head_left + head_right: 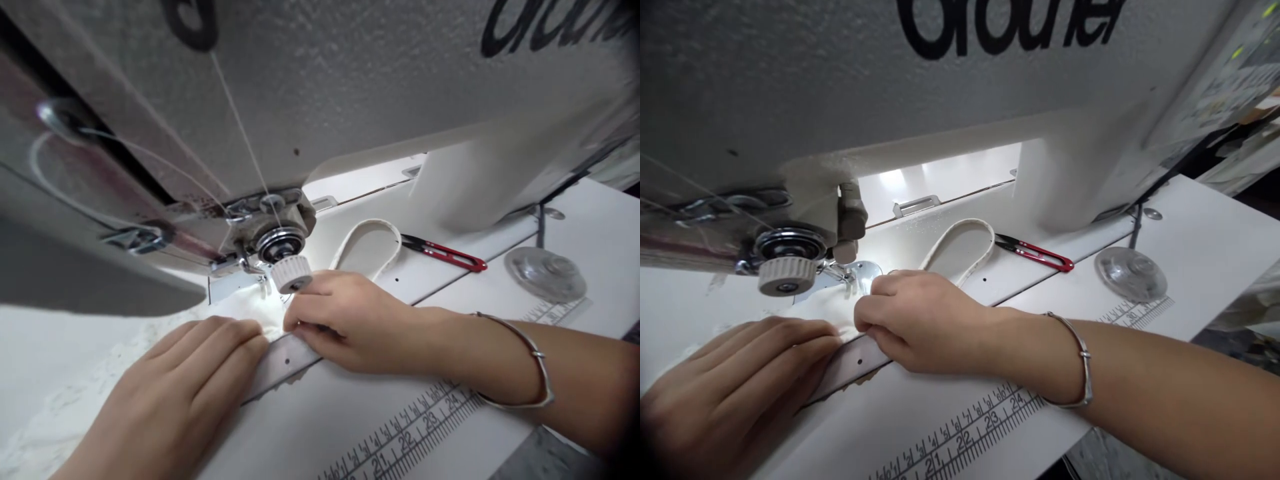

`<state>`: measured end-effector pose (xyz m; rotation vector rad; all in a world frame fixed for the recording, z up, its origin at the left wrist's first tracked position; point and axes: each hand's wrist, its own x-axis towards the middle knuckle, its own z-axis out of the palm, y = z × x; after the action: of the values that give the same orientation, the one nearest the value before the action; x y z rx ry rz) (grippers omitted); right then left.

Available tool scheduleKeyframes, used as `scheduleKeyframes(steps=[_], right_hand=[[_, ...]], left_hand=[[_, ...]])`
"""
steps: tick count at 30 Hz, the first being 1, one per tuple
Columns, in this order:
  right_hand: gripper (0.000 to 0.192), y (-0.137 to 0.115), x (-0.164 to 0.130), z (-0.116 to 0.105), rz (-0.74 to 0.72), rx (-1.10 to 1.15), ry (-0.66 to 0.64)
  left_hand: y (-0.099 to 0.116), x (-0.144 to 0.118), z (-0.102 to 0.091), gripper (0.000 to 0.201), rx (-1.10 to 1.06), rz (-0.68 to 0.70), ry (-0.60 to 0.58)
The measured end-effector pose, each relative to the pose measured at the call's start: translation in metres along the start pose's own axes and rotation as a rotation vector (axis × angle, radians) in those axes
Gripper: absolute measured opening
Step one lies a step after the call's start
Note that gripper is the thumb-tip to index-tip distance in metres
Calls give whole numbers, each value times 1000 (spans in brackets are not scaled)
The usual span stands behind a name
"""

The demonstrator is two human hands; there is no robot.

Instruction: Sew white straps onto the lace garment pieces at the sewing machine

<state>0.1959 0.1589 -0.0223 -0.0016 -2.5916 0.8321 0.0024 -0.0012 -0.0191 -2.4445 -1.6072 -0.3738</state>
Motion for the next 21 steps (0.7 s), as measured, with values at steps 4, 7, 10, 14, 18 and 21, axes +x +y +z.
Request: scheduleKeyframes(steps=[4,7,10,14,18,21], right_hand=[[14,0,0,-1,28,-15,-30],[15,-2,1,-1,63,-21,-48],[15,-2,2,-2,72,-14,-67],[16,-1,2,-1,87,-22,-46],[14,0,2,0,75,-41,-40],[14,0,2,-1,50,-42,-66]], left_hand=[[0,0,4,23,-40,-87,12],[-1,5,5,24,-92,-153,11],[-1,13,3,18,-225,-248,2],[1,15,4,17,-156,-232,44],[4,8,5,22,113,-70,73],[6,10,4,24,106,-11,76]])
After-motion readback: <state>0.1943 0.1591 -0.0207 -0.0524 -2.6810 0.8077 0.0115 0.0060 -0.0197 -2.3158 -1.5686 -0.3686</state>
